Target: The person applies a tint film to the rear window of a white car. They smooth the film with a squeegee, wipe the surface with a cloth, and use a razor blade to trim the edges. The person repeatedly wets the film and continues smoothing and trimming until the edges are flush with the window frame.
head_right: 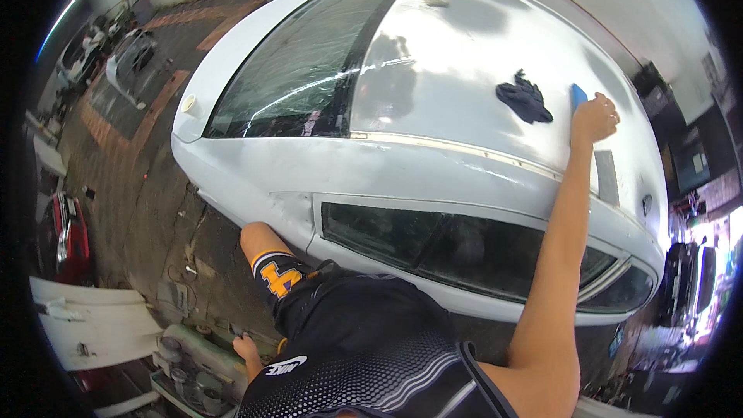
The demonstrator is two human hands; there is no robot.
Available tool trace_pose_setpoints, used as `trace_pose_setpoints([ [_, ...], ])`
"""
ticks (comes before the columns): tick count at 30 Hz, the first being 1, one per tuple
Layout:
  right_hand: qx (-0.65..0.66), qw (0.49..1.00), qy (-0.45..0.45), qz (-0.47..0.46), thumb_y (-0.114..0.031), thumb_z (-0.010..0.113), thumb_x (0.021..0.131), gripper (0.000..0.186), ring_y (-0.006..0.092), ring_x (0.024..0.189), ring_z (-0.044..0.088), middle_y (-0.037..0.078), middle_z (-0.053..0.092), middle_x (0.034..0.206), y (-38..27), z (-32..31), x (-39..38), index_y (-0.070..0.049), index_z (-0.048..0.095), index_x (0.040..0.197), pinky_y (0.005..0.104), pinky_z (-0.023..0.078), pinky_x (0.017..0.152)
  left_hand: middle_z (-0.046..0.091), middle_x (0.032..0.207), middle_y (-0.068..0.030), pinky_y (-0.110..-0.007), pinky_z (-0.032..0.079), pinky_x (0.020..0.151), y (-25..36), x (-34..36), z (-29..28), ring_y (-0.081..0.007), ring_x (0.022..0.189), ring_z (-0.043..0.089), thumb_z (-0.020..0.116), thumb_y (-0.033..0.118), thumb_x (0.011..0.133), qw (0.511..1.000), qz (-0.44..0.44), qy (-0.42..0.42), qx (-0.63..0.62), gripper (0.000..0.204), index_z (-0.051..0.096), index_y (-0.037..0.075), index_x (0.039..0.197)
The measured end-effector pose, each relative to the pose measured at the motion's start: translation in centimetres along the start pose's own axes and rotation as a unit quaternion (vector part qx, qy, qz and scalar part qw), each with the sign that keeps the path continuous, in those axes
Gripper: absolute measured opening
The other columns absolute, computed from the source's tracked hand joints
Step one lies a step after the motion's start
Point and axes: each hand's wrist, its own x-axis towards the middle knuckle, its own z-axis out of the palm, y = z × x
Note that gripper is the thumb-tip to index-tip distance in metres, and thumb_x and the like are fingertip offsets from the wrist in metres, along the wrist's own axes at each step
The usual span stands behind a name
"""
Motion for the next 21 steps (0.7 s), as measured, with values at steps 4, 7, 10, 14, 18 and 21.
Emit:
trace_pose_setpoints([
  [4, 0.191, 0.955, -0.095, -0.207, -0.059, 0.063, 0.095, 0.056, 0.0421, 0.137, 0.051, 0.017, 0.059, 0.148, -6.8, -3.7, -4.6, -0.021, 0.070, 0.136, 0.0542, 0.044, 0.110, 0.071, 0.093, -0.0346, -0.055, 0.052, 0.079, -1.5, -1.0, 0.5, -0.0522, 0.091, 0.069, 0.073, 0.017, 0.094, 1.000, -0.015, -0.010, 0.021, 0.032, 0.069, -0.015, 0.096],
  [7, 0.180, 0.914, -0.244, -0.271, -0.067, 0.065, 0.093, 0.066, 0.0404, 0.141, 0.049, 0.017, 0.056, 0.151, -10.6, -6.0, -7.5, -0.021, 0.068, 0.140, 0.0507, 0.041, 0.113, 0.071, 0.093, -0.0339, -0.055, 0.052, 0.079, -1.3, -1.0, 1.1, -0.0527, 0.092, 0.069, 0.073, 0.018, 0.093, 0.999, -0.014, -0.045, 0.028, 0.032, 0.069, -0.014, 0.095],
  [10, 0.244, 0.876, -0.218, -0.354, -0.050, 0.074, 0.092, 0.053, 0.0355, 0.123, 0.059, 0.014, 0.066, 0.129, -12.5, -7.2, -7.6, -0.017, 0.070, 0.133, 0.0461, 0.047, 0.103, 0.071, 0.092, -0.0332, -0.056, 0.052, 0.080, -0.9, -1.3, 1.4, -0.0526, 0.092, 0.069, 0.073, 0.019, 0.093, 0.999, 0.023, -0.035, 0.033, 0.032, 0.069, -0.013, 0.093],
  [14, 0.352, 0.796, -0.249, -0.424, -0.022, 0.081, 0.087, 0.041, 0.0329, 0.102, 0.062, 0.015, 0.066, 0.103, -15.8, -12.6, -10.7, -0.010, 0.072, 0.125, 0.0416, 0.050, 0.093, 0.070, 0.090, -0.0324, -0.055, 0.052, 0.079, -0.7, -1.7, 1.8, -0.0518, 0.091, 0.068, 0.074, 0.020, 0.094, 0.999, 0.003, -0.030, 0.026, 0.032, 0.068, -0.012, 0.091],
  [18, 0.451, 0.687, -0.229, -0.522, -0.012, 0.078, 0.084, 0.024, 0.0301, 0.090, 0.063, 0.010, 0.066, 0.095, -19.2, -14.1, -13.9, -0.012, 0.074, 0.108, 0.0416, 0.053, 0.081, 0.070, 0.089, -0.0316, -0.054, 0.051, 0.079, -0.8, -2.6, 1.8, -0.0516, 0.089, 0.067, 0.074, 0.021, 0.094, 0.998, -0.002, -0.052, 0.027, 0.033, 0.068, -0.011, 0.090],
  [21, 0.459, 0.617, -0.237, -0.594, -0.014, 0.077, 0.086, 0.011, 0.0288, 0.087, 0.064, 0.008, 0.065, 0.092, -22.2, -14.7, -15.2, -0.012, 0.073, 0.096, 0.0419, 0.053, 0.073, 0.070, 0.088, -0.0312, -0.054, 0.051, 0.078, -1.3, -3.4, 1.7, -0.0513, 0.088, 0.067, 0.074, 0.022, 0.094, 0.997, -0.022, -0.054, 0.042, 0.032, 0.068, -0.010, 0.090],
])
